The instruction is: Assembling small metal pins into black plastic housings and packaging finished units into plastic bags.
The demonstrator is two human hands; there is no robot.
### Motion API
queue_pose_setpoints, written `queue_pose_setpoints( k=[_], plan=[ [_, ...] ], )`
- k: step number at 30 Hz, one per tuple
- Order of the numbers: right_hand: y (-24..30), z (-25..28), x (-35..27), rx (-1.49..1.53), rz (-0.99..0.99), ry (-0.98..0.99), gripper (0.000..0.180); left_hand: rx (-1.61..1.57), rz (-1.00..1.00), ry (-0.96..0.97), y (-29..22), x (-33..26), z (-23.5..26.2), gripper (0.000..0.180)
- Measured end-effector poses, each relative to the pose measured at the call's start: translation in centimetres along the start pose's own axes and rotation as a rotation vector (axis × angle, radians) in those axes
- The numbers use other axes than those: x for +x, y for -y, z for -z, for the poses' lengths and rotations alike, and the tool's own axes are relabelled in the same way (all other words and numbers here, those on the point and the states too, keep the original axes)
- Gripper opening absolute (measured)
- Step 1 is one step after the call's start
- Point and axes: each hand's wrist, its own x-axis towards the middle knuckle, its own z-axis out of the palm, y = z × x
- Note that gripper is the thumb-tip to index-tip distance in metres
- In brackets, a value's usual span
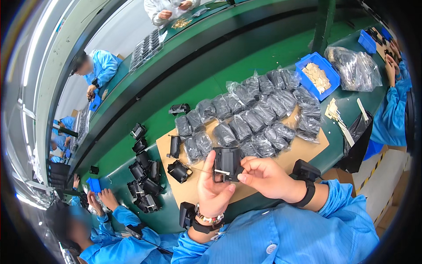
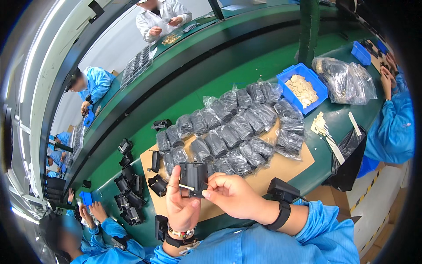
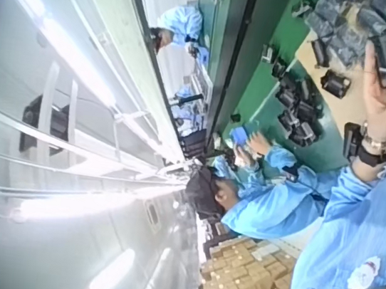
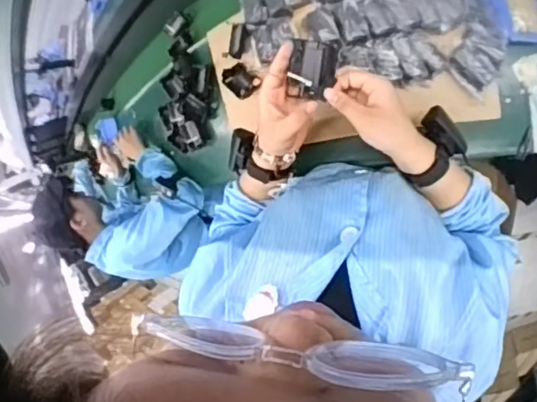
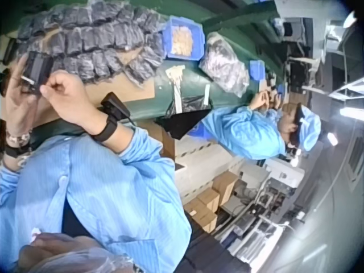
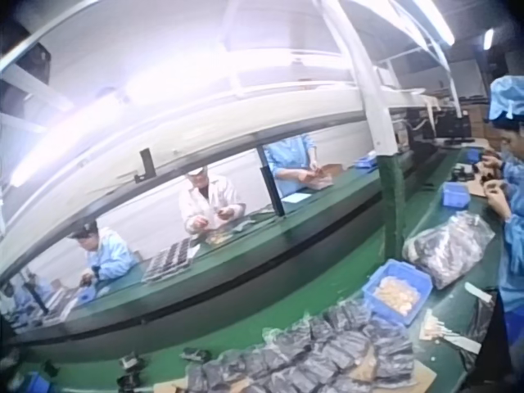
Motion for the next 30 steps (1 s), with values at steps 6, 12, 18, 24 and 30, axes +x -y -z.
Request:
queue_pose_setpoints(
  k=[6,12,18,24,30],
  plan=[
    [0.0,-0.1,-0.2,-0.126,0.088,-0.061,0.008,0.049,-0.025,-0.044,0.5,0.0,-0.3,0.079],
    [-0.1,-0.3,-0.2,-0.144,0.092,-0.090,0.008,0.081,-0.041,-0.059,0.4,0.1,-0.8,0.077],
    [-0.4,-0.1,-0.1,-0.241,0.075,-0.111,0.010,0.087,-0.070,-0.108,0.7,0.1,-0.9,0.074],
    [0.4,-0.1,-0.1,-0.426,0.120,-0.113,0.010,-0.016,-0.057,-0.104,0.8,0.1,-0.8,0.074],
    [3.0,0.0,0.2,-0.766,0.346,-0.226,0.008,-0.043,-0.025,-0.119,0.9,-0.1,-0.4,0.075]
  ],
)
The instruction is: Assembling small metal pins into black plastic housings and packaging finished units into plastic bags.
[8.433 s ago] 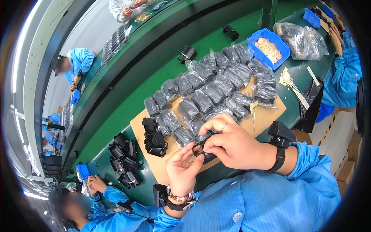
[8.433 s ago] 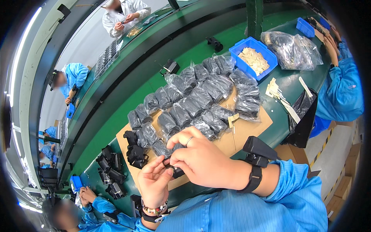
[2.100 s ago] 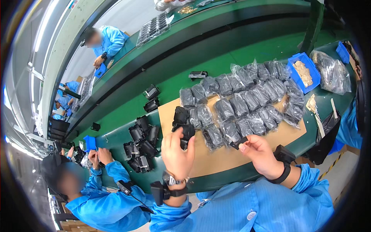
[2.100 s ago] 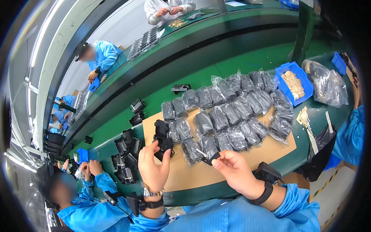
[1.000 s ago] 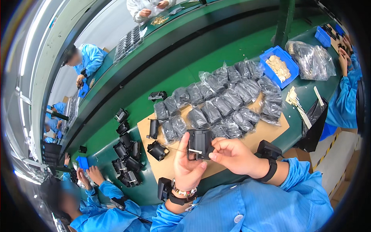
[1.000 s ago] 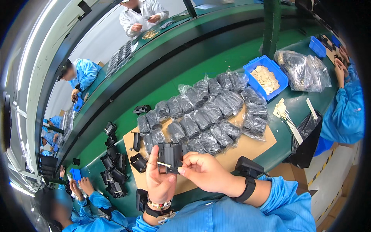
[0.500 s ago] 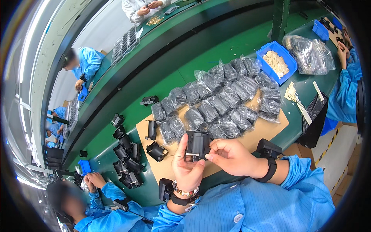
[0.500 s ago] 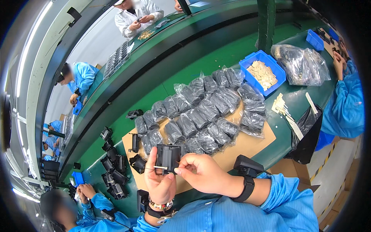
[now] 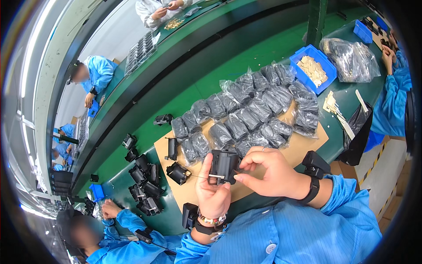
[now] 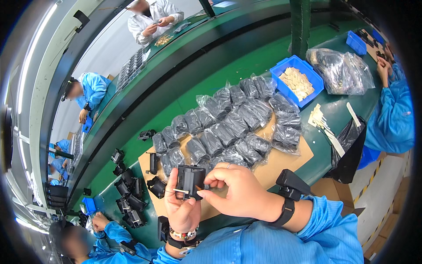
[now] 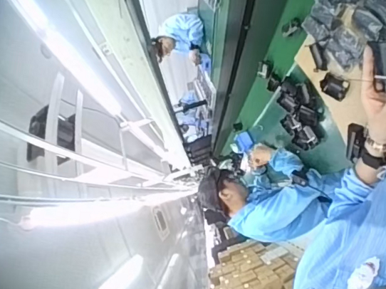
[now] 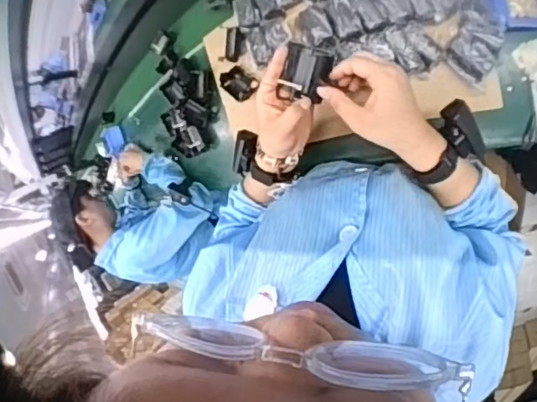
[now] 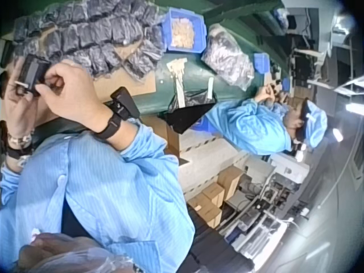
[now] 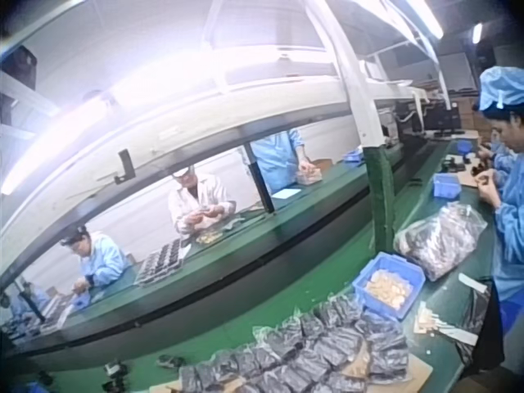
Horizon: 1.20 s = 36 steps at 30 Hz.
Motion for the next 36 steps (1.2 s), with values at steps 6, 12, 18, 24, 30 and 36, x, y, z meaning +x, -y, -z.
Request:
queue_pose_setpoints(
  k=[6,12,18,24,30,36],
  plan=[
    [-0.1,0.1,0.2,0.187,-0.071,0.044,0.006,-0.053,0.038,0.025,-0.1,-0.2,-0.7,0.076],
    [-0.3,0.2,0.0,0.196,-0.103,0.052,0.003,-0.048,0.063,0.003,-0.3,-0.4,-1.0,0.076],
    [-0.1,0.3,0.0,0.167,-0.106,0.056,0.003,-0.057,0.066,-0.003,-0.3,-0.4,-1.0,0.076],
    [-0.4,0.0,-0.1,0.216,-0.118,0.052,0.003,-0.064,0.064,0.003,-0.3,-0.4,-0.9,0.077],
    [-0.2,-0.4,-0.1,0.207,-0.122,0.037,0.006,-0.071,0.070,-0.008,-0.3,-0.6,-0.7,0.077],
    [-0.8,-0.5,0.1,0.215,-0.131,0.023,0.006,-0.073,0.076,-0.012,-0.2,-0.2,-0.6,0.076]
  ],
)
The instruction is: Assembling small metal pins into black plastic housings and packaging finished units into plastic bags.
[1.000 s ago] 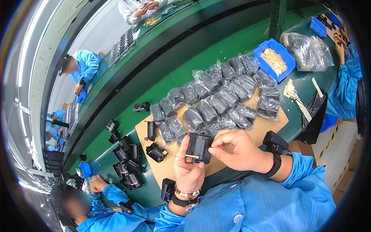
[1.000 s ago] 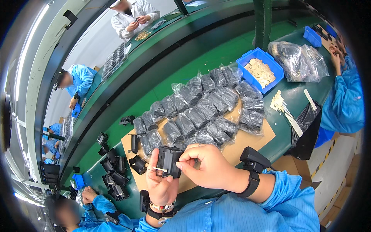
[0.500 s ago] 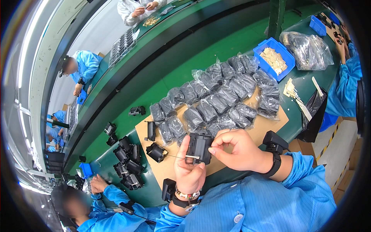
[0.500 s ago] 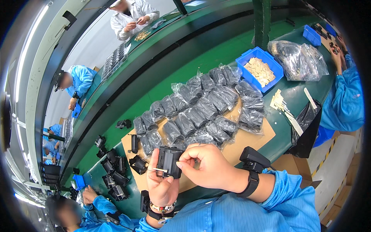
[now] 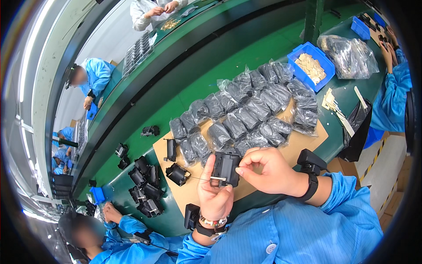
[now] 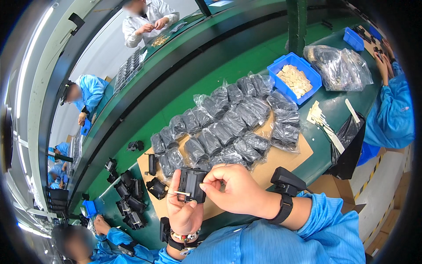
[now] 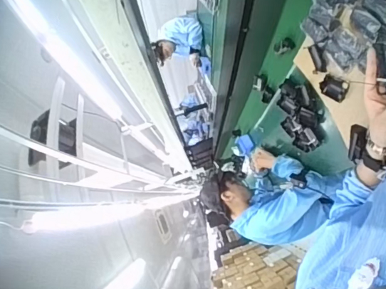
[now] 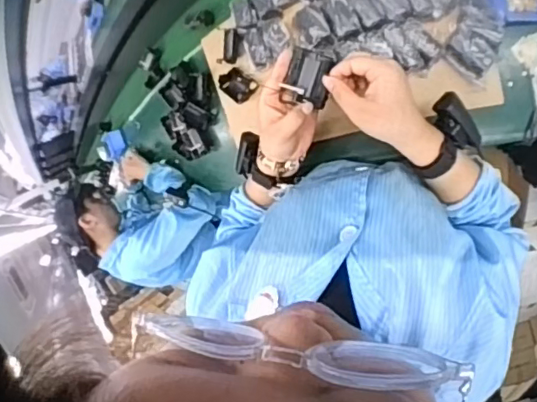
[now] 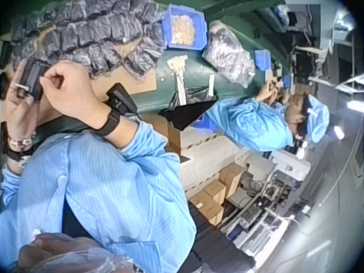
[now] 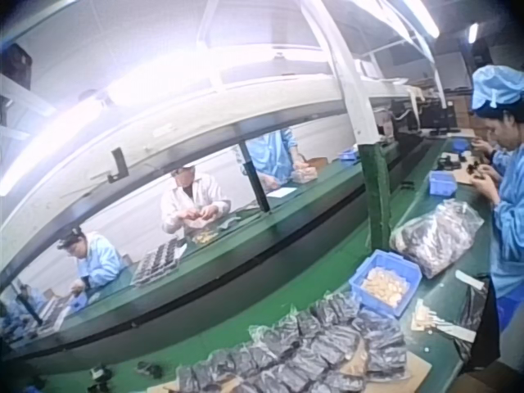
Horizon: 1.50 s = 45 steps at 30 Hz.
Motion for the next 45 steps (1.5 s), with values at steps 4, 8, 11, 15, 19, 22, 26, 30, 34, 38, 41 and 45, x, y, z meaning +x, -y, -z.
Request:
queue_pose_setpoints(
  k=[4,8,11,15,19,22,26,30,34,38,41,45],
  plan=[
    [-0.1,0.4,0.3,-0.046,0.032,-0.025,0.007,0.002,0.006,-0.001,0.3,0.5,-0.2,0.076],
    [0.0,0.9,0.1,-0.331,0.182,-0.113,0.026,-0.047,0.041,0.017,0.7,0.5,-0.4,0.074],
    [-0.4,0.2,0.4,-0.541,0.406,-0.039,0.059,-0.096,0.062,0.037,0.8,0.2,0.0,0.070],
    [-0.9,0.5,0.0,-0.397,0.210,0.006,0.037,-0.230,0.115,0.079,0.8,-0.1,0.8,0.067],
    [-0.3,-0.2,-0.9,-0.041,-0.035,-0.217,0.031,-0.481,0.071,0.073,0.1,0.6,-2.1,0.076],
    [-1.5,-0.4,-1.1,-0.155,0.200,-0.290,0.029,-0.308,-0.125,0.067,1.0,1.4,-2.4,0.081],
    [-0.4,1.3,-1.1,-0.628,0.366,-0.120,0.028,-0.036,-0.090,-0.120,1.3,1.7,-1.2,0.065],
    [3.0,1.6,-0.2,-0.838,0.581,-0.114,0.028,0.244,-0.060,-0.029,1.0,1.2,-1.6,0.057],
    [2.5,1.6,0.6,-0.907,0.618,-0.017,0.030,0.293,-0.033,-0.008,1.1,0.7,-1.5,0.052],
    [1.7,2.2,-0.1,-0.790,0.573,0.046,0.021,0.350,-0.029,-0.029,0.8,0.5,-1.4,0.052],
    [1.3,2.2,0.0,-0.674,0.529,0.013,0.022,0.400,-0.013,-0.054,0.6,0.7,-1.7,0.054],
    [1.1,2.4,0.1,-0.592,0.425,0.040,0.016,0.489,-0.008,-0.064,0.6,0.6,-2.1,0.052]
  ],
)
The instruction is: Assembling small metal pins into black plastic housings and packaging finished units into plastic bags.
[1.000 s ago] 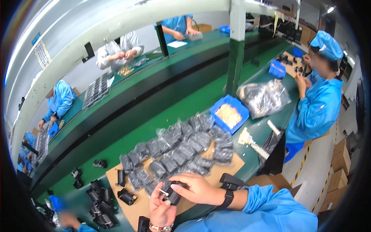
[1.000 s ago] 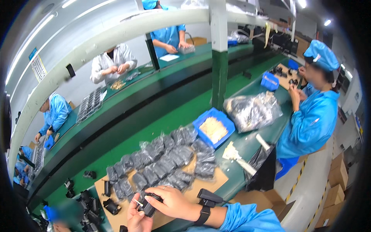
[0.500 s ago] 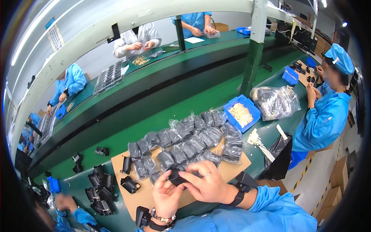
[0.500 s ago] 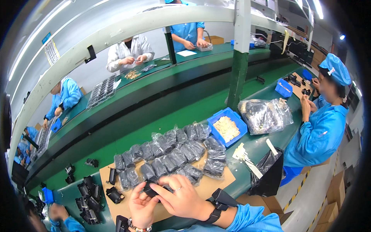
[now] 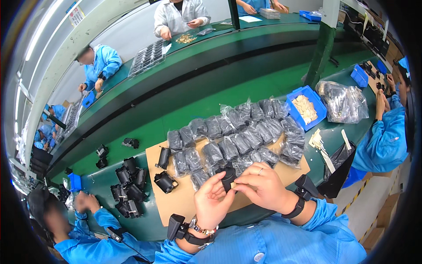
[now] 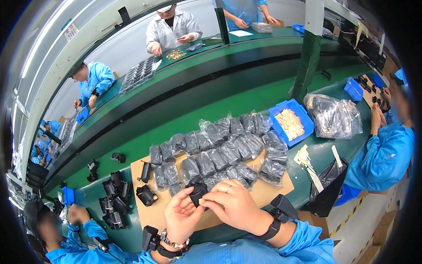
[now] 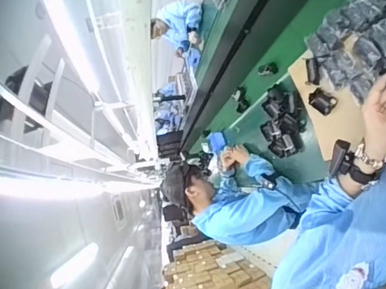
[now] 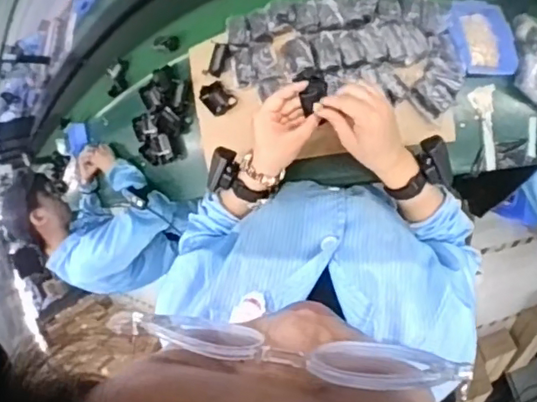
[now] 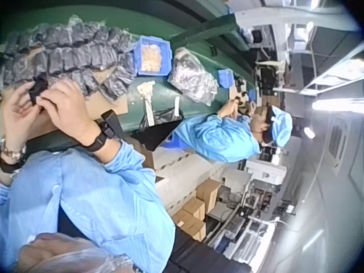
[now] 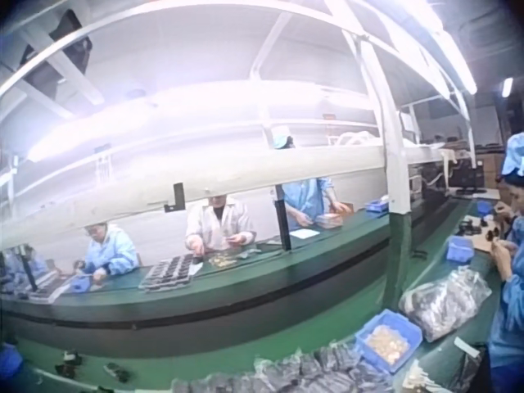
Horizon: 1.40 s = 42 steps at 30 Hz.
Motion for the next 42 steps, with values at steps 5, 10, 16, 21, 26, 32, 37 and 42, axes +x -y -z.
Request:
queue_pose_setpoints(
  k=[5,10,16,21,26,32,37,42],
  plan=[
    [-0.5,0.5,-0.4,0.077,-0.089,0.054,0.009,0.364,-0.092,0.062,-0.2,0.0,-0.2,0.041],
    [-1.4,1.5,-0.5,0.192,-0.133,0.165,0.010,0.542,-0.155,0.132,-0.6,0.6,-0.4,0.033],
    [-3.8,6.7,-1.1,0.685,-0.328,-0.189,0.008,0.090,-0.118,0.021,0.3,1.7,0.1,0.030],
    [-14.0,14.6,1.2,-0.120,-0.427,-0.693,0.012,-0.060,-0.069,0.034,0.0,1.5,0.3,0.026],
    [-15.0,15.7,1.3,-0.726,-0.256,-0.609,0.019,-0.089,-0.133,-0.017,0.9,1.4,0.1,0.026],
    [-2.7,4.0,-1.4,0.129,-0.265,-0.277,0.032,-0.672,-0.003,-0.033,1.3,1.4,0.0,0.015],
    [-0.1,-2.7,-2.0,0.907,-0.544,-0.177,0.058,-0.654,0.015,-0.053,1.9,0.8,-0.3,0.012],
    [-1.1,-2.0,-1.8,1.022,-0.587,0.033,0.062,-0.464,0.076,0.071,0.8,0.4,0.9,0.034]
  ],
)
